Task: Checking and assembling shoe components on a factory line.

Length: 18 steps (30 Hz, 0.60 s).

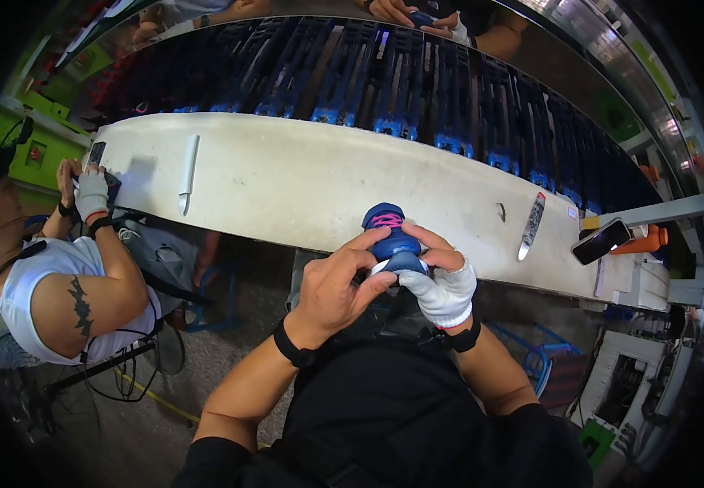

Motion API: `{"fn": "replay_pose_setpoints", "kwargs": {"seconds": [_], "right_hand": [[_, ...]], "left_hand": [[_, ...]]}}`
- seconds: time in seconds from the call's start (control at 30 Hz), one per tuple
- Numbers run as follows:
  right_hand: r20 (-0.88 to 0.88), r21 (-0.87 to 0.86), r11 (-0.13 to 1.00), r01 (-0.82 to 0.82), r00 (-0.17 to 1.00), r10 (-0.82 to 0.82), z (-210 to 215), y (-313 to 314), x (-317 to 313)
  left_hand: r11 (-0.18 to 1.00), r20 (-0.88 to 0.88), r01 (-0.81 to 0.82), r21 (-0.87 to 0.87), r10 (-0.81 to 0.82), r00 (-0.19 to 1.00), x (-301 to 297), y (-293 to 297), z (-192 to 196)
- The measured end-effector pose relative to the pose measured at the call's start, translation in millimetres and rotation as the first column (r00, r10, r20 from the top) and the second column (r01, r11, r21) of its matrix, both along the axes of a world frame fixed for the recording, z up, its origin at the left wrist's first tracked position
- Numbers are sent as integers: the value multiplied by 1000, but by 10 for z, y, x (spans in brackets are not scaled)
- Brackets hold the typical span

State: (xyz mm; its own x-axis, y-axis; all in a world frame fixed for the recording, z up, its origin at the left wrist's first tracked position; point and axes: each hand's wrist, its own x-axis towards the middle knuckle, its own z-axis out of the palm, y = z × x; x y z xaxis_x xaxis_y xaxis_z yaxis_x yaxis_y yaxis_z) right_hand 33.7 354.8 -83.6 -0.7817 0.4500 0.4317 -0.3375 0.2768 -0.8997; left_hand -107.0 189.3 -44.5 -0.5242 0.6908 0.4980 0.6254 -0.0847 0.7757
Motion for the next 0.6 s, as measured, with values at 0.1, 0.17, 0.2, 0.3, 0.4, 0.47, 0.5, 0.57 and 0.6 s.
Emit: {"fn": "replay_pose_setpoints", "kwargs": {"seconds": [0.1,0.17,0.2,0.3,0.4,0.47,0.5,0.57,0.6], "right_hand": [[33,-35,999,-11,999,13,-3,12,22],[21,12,1000,-19,1000,19,-12,27,-1],[6,59,998,-27,1000,27,-18,32,-13],[-21,-44,999,-2,1000,1,-24,-41,-51],[27,-27,1000,6,1000,-5,-46,-17,-18],[35,-14,1000,-11,999,12,-58,8,-58],[42,4,1000,-31,999,31,-54,24,-93],[23,19,999,-31,999,31,-32,46,-196],[4,35,999,-36,999,36,-22,48,-248]], "left_hand": [[1000,-31,2,16,-2,1000,2,-1,-17],[1000,-16,-9,23,10,1000,3,-2,-39],[1000,-13,-10,22,10,1000,1,-1,-49],[999,5,-21,42,21,1000,-2,-2,-97],[995,29,-25,100,22,999,10,-4,-123],[997,159,-49,65,38,986,14,-30,-101],[997,160,-44,62,33,987,-3,-57,-101],[1000,188,-17,10,15,982,-91,-127,-88],[1000,180,-6,9,5,984,-149,-151,-52]]}}
